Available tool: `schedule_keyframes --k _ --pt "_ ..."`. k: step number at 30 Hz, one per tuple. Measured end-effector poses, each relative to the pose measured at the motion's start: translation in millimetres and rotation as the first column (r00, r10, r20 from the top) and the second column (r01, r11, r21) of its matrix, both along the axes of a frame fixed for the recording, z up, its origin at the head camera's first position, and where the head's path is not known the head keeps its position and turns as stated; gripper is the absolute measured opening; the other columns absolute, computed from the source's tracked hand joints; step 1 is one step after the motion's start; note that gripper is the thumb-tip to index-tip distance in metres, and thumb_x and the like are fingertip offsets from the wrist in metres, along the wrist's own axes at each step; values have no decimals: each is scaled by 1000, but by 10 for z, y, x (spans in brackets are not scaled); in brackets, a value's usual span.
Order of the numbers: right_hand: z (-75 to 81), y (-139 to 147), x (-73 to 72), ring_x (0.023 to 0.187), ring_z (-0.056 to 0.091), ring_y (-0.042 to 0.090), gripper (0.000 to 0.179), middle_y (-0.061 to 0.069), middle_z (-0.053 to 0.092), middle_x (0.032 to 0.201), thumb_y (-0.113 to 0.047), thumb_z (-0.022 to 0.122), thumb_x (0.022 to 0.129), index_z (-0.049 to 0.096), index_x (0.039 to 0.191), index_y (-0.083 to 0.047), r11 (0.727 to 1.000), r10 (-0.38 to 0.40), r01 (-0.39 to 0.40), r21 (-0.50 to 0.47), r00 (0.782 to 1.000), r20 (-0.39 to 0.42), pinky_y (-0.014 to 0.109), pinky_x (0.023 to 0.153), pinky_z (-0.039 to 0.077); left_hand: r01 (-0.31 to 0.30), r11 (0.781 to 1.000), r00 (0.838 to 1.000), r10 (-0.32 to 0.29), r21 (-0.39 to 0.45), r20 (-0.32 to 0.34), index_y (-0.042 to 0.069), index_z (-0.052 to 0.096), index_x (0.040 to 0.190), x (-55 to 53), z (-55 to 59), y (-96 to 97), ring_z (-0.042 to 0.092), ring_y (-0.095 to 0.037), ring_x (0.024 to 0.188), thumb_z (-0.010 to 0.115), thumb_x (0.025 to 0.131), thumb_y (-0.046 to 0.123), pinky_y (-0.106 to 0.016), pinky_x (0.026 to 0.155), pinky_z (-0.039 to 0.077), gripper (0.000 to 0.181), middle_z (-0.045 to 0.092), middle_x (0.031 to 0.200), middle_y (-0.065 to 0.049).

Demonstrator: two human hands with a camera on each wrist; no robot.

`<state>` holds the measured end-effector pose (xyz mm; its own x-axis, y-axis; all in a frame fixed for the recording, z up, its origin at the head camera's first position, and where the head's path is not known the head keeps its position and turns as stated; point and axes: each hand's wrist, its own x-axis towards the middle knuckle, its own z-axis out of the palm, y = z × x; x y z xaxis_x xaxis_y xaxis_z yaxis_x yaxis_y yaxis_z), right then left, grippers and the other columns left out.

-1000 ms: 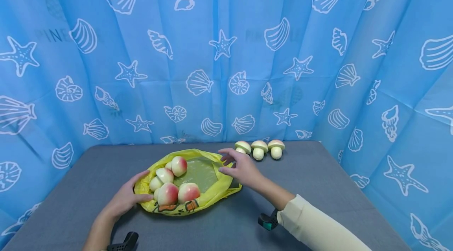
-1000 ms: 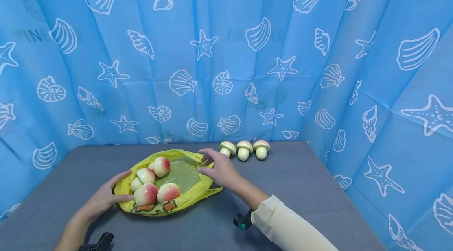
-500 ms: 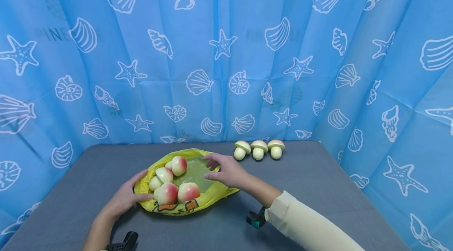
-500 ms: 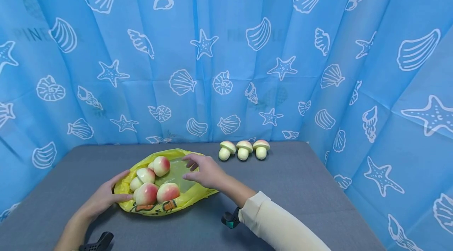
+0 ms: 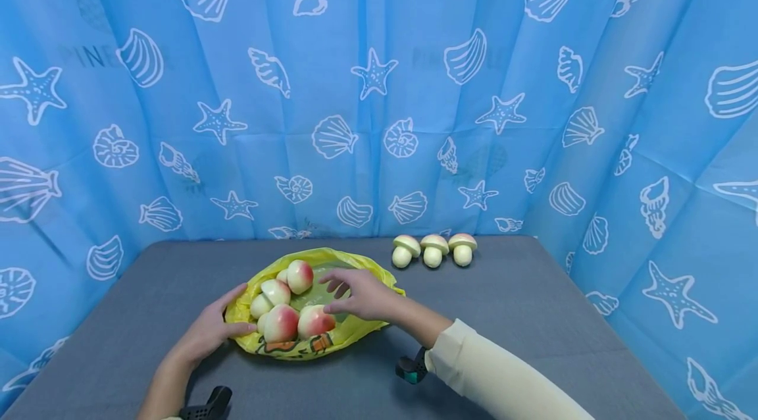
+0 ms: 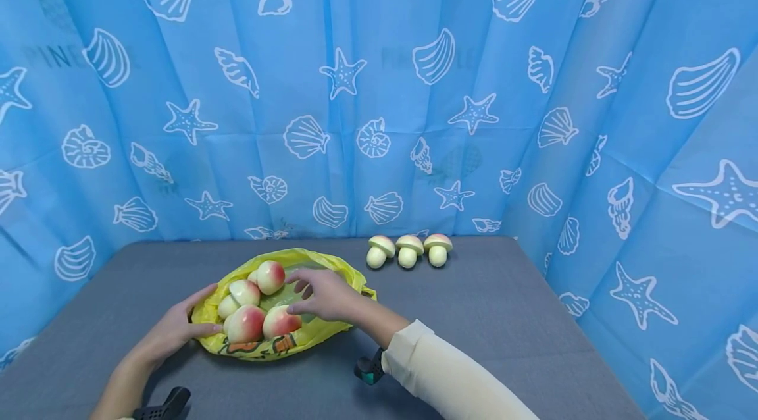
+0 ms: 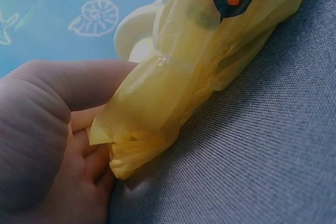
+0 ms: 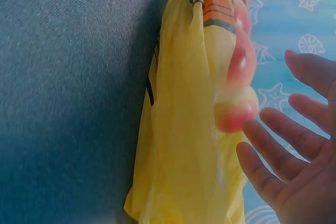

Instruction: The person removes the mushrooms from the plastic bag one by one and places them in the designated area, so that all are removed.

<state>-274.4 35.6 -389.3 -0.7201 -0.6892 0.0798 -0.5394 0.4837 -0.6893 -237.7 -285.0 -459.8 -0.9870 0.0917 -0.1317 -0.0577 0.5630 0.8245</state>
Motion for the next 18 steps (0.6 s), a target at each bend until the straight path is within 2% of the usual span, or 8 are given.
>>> schedule_keyframes --k 6,11,18 --pt "-57 -85 -7 104 62 18 45 6 65 117 -29 74 88 60 129 -17 999 40 -40 35 999 17 24 81 51 -1 1000 1000 1 7 5 1 18 154 -5 3 7 16 -51 138 76 82 38 -68 107 16 100 17 154 -31" --pt "-94 -149 -7 105 61 17 47 6 64 118 -28 74 88 59 131 -13 995 76 -78 56 997 30 25 83 50 6 1000 1000 -6 0 5 1 17 154 -4 14 13 17 -52 138 75 82 38 -68 106 17 100 17 154 -32" --pt "-111 -211 -20 104 60 12 52 3 65 119 -38 73 87 59 131 -12 987 98 -98 130 995 5 25 85 49 14 1000 1000 -14 0 -1 1 16 154 -8 9 -4 17 -52 138 75 83 37 -68 106 17 99 16 153 -33"
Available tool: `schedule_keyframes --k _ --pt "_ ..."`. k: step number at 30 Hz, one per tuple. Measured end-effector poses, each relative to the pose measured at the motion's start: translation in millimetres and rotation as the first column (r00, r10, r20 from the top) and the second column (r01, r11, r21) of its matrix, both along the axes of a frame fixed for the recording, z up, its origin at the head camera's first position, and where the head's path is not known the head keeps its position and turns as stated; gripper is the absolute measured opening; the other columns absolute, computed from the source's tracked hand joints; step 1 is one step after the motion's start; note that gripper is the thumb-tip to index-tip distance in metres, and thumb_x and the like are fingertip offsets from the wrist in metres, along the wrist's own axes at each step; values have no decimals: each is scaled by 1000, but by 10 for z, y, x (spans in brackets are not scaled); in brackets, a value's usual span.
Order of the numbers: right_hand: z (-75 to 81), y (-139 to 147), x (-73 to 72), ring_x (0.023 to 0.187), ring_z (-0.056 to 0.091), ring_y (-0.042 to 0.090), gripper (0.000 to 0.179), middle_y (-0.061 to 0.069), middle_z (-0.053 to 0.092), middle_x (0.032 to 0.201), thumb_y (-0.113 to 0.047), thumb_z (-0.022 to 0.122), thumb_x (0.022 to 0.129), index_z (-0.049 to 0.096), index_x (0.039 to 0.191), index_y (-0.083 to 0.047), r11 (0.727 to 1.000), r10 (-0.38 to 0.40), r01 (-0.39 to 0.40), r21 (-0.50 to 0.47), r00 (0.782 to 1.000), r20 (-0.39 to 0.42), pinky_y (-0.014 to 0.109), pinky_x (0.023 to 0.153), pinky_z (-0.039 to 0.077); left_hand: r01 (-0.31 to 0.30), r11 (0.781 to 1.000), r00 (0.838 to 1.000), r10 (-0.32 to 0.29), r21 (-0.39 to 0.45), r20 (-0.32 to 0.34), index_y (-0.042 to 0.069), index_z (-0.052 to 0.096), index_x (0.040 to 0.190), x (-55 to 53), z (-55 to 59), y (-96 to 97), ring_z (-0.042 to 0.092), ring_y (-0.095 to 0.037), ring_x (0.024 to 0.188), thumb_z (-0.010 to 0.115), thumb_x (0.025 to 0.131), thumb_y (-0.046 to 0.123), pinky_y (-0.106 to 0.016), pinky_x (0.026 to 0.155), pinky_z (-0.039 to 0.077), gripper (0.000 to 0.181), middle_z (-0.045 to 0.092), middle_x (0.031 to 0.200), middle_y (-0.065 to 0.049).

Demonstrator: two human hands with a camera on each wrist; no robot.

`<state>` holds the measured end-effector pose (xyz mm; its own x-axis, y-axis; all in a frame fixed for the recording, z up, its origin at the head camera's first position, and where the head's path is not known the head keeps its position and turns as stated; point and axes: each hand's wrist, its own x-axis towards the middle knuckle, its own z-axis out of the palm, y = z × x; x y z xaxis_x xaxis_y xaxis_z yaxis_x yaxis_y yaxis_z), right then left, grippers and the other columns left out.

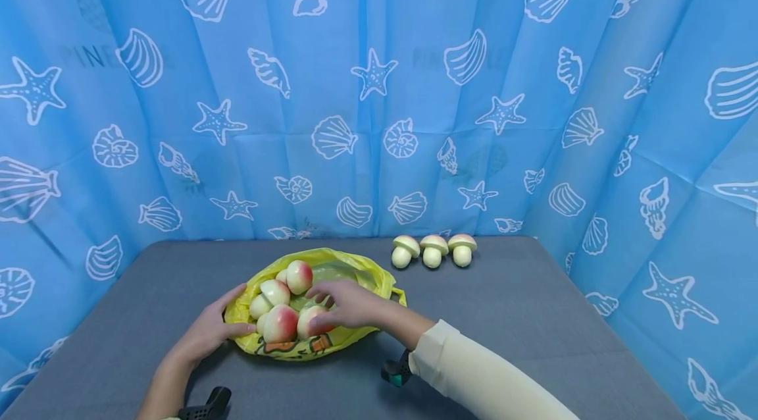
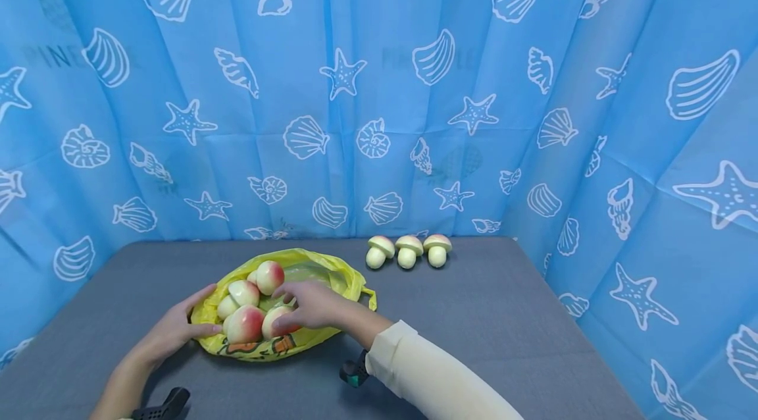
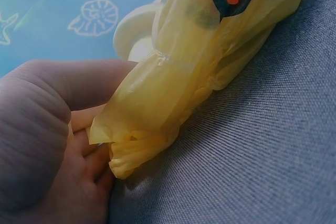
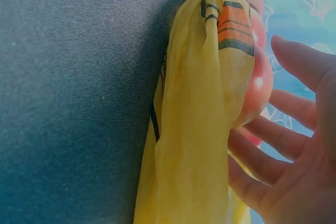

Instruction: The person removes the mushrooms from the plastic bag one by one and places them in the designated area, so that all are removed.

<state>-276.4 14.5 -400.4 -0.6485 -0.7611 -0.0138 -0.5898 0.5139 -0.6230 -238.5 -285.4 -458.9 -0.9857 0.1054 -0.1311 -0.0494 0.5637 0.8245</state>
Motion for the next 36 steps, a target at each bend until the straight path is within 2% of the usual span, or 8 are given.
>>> schedule_keyframes --k 9,18,27,36 --pt "26 -85 4 112 55 10 51 -8 62 122 -40 74 86 62 129 -15 991 28 -19 130 997 -68 27 93 45 -2 1000 1000 2 -5 -5 0 17 154 6 -13 -5 18 -52 137 75 82 37 -68 106 18 100 17 153 -33" --pt "43 -121 -23 105 56 7 48 -7 64 116 -38 75 85 63 127 -19 983 24 -11 183 998 -66 26 88 47 4 1000 1000 -4 -2 -21 1 18 154 8 -19 -4 18 -52 137 75 82 38 -68 105 20 99 18 153 -33" --pt "48 -80 -14 107 56 6 49 -8 64 119 -37 75 85 63 129 -17 989 23 -16 150 999 -48 26 90 47 3 1000 1000 -3 -9 -11 1 17 154 10 -8 10 19 -52 137 75 82 39 -68 105 20 100 18 153 -33" --pt "52 -15 -27 99 55 4 45 -9 63 119 -31 75 87 64 127 -16 994 46 -41 102 998 -41 23 84 47 12 1000 1000 -13 -8 -16 -1 16 154 8 0 11 19 -52 136 74 83 38 -68 104 23 99 17 153 -34"
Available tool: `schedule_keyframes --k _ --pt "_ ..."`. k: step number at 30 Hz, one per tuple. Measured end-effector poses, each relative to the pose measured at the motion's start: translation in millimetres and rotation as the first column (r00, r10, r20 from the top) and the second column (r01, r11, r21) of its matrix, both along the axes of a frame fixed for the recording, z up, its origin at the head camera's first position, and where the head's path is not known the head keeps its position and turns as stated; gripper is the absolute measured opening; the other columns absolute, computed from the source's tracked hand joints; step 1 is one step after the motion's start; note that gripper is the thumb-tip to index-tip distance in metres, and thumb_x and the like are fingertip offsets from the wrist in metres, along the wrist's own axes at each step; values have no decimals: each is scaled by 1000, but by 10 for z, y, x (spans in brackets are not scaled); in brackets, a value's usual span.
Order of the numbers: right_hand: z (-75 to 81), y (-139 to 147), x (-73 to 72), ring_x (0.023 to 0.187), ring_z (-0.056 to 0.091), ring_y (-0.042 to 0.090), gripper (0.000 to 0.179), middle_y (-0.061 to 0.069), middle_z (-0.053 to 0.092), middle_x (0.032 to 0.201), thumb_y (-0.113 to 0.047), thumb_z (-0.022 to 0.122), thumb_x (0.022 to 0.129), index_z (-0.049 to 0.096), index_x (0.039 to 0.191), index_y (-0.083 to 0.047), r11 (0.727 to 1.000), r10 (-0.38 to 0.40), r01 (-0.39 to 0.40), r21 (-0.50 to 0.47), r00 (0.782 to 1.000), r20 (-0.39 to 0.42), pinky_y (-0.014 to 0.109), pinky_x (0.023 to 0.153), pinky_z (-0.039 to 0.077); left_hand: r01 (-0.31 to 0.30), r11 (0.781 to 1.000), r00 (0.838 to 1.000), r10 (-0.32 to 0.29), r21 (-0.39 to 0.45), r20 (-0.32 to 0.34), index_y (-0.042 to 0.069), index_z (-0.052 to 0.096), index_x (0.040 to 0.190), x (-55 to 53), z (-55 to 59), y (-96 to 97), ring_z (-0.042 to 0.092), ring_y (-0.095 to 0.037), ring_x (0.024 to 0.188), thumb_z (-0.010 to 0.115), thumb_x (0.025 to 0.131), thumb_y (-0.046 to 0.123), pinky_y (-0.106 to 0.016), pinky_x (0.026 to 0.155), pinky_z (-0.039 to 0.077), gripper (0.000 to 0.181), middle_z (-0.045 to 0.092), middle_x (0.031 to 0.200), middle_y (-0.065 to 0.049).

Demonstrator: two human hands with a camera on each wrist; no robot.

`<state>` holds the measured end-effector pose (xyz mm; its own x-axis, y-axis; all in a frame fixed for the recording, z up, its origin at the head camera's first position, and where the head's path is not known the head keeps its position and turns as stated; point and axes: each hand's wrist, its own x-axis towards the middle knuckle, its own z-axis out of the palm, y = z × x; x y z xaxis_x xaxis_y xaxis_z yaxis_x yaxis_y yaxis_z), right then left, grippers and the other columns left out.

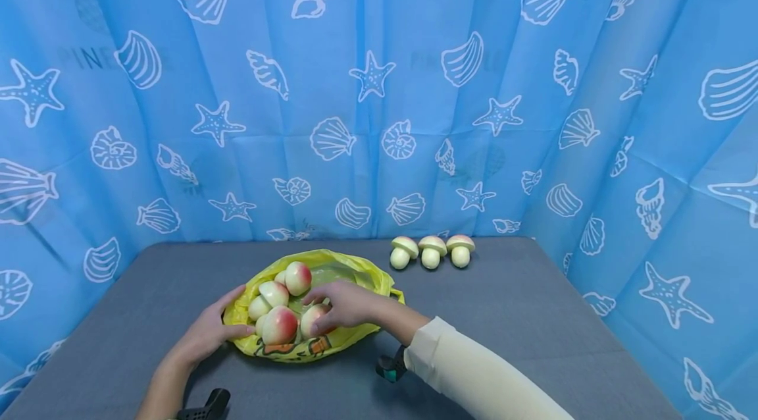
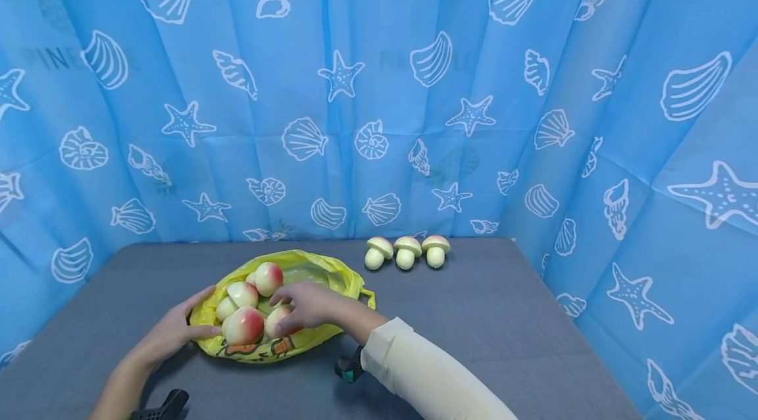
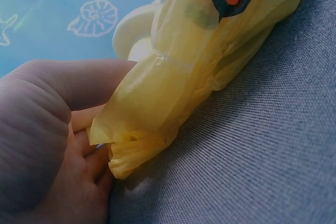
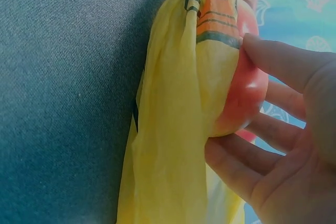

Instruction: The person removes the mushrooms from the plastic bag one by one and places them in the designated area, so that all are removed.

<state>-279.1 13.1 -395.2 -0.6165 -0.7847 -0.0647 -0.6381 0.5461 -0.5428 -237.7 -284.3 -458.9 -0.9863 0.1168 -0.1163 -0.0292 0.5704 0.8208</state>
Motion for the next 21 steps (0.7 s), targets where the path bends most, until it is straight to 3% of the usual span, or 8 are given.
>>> schedule_keyframes --k 7,21 --pt "28 78 -3 99 56 3 45 -8 64 118 -26 76 86 63 127 -14 999 9 -8 -47 1000 16 21 82 47 4 1000 1000 -3 25 -6 -1 16 154 9 2 1 20 -52 136 74 84 34 -66 104 25 97 17 152 -34" --pt "0 211 -50 100 58 6 44 -11 64 115 -24 77 86 65 126 -14 990 -59 62 -126 998 21 22 82 47 10 1000 1000 -9 22 -23 -1 16 154 -4 -36 -16 19 -53 136 75 84 33 -66 106 22 98 17 152 -35"
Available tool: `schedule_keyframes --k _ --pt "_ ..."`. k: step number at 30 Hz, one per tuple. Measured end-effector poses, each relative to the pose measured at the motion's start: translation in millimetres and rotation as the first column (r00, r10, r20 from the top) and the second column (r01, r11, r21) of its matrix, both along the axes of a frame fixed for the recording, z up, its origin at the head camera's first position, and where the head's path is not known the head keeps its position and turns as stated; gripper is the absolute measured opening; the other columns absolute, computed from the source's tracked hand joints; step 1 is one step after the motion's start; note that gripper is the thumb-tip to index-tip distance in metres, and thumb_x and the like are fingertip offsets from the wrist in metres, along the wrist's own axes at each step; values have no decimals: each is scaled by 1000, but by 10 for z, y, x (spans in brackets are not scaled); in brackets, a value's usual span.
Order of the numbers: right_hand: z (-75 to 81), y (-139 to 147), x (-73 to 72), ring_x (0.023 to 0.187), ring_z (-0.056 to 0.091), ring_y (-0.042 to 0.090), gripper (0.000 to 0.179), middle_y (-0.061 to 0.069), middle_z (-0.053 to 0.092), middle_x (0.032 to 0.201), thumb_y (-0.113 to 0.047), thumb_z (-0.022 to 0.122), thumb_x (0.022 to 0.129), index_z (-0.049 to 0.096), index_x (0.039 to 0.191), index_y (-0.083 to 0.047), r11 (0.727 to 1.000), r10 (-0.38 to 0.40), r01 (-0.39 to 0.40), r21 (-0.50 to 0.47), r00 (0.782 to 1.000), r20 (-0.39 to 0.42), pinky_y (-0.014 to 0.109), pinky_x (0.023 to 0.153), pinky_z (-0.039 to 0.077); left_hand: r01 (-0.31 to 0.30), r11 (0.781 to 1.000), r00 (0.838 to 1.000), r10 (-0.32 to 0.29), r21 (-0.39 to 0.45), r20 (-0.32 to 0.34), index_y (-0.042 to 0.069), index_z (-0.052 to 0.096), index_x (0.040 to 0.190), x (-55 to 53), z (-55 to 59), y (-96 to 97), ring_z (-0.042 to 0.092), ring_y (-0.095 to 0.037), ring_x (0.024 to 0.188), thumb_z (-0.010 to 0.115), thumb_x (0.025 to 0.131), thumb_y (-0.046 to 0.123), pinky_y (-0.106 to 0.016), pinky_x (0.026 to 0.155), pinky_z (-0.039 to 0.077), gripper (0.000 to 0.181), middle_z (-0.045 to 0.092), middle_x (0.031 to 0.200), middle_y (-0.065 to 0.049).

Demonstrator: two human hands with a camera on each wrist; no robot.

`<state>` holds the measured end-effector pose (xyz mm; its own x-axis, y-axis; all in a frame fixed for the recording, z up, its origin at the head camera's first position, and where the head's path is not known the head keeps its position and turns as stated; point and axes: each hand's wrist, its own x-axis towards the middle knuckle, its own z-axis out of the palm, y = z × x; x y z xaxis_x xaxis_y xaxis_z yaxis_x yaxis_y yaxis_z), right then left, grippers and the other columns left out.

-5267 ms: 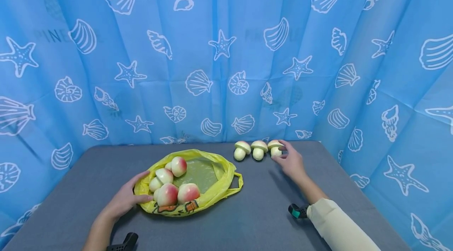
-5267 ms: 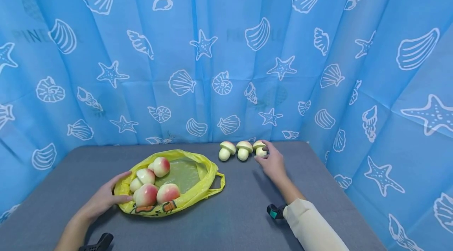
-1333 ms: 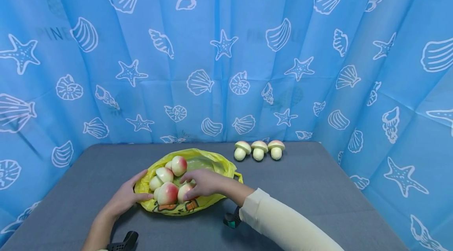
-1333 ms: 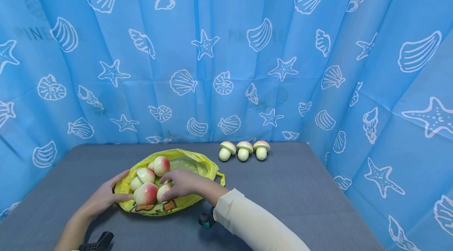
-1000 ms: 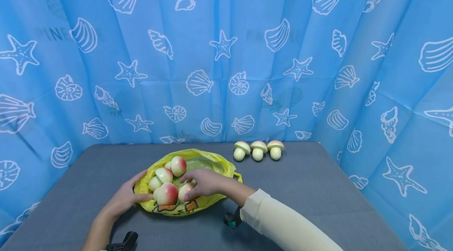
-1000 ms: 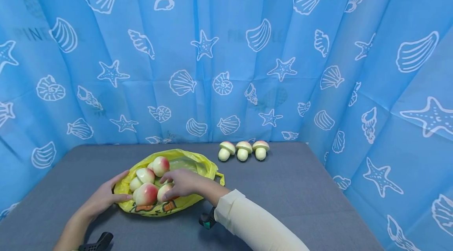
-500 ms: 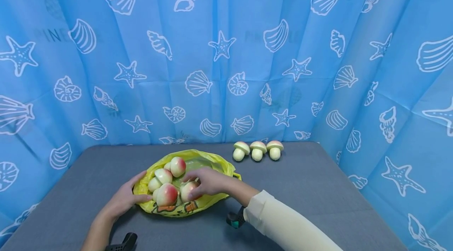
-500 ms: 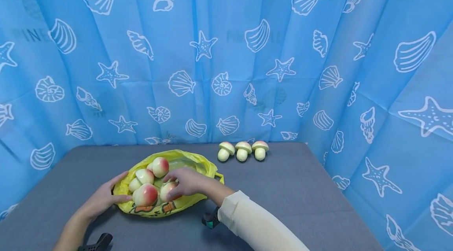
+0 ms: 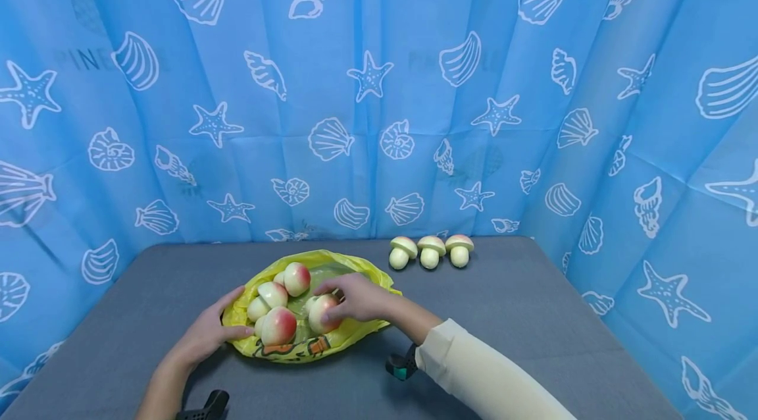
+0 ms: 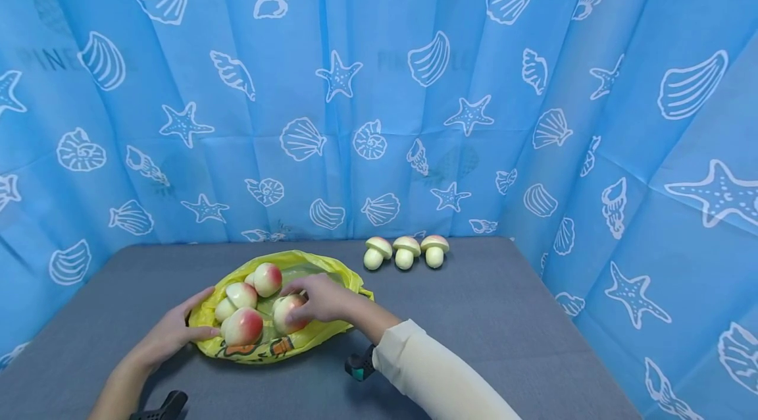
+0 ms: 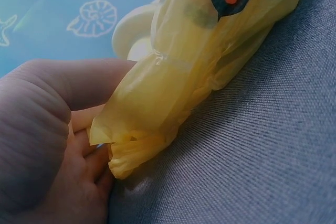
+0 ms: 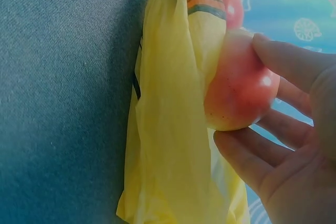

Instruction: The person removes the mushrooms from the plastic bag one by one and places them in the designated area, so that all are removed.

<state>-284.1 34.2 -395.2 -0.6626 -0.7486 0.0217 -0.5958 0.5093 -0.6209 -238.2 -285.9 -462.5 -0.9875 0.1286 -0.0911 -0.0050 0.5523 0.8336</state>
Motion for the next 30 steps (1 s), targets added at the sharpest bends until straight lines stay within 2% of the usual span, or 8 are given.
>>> schedule_keyframes --k 11,18,25,30 --pt "54 118 -24 109 60 15 44 -6 64 121 -21 76 86 64 127 -14 996 -75 77 -55 996 38 25 86 49 -3 1000 1000 3 -21 1 -1 16 154 -10 -9 2 18 -53 136 75 84 33 -67 106 20 98 17 152 -35" --pt "77 214 -28 107 61 19 42 0 64 119 -20 76 86 65 126 -13 988 -117 114 -103 993 -18 27 84 50 -8 1000 1000 9 -29 4 -2 16 154 -17 -17 6 17 -53 137 76 83 33 -67 106 18 98 17 152 -35" --pt "122 347 -28 108 61 23 41 5 64 120 -16 76 86 64 125 -8 967 -163 156 -203 986 -18 39 88 51 -9 1000 1000 9 -26 7 -1 16 154 -18 -20 14 17 -54 137 76 83 33 -67 106 18 99 17 152 -35" --pt "126 450 -55 107 62 21 40 4 66 116 -19 77 85 65 122 -10 950 -197 185 -253 980 -23 33 85 52 -4 1000 1000 4 -11 3 -1 16 154 -7 -6 16 17 -54 137 76 83 32 -67 106 19 98 17 152 -35"
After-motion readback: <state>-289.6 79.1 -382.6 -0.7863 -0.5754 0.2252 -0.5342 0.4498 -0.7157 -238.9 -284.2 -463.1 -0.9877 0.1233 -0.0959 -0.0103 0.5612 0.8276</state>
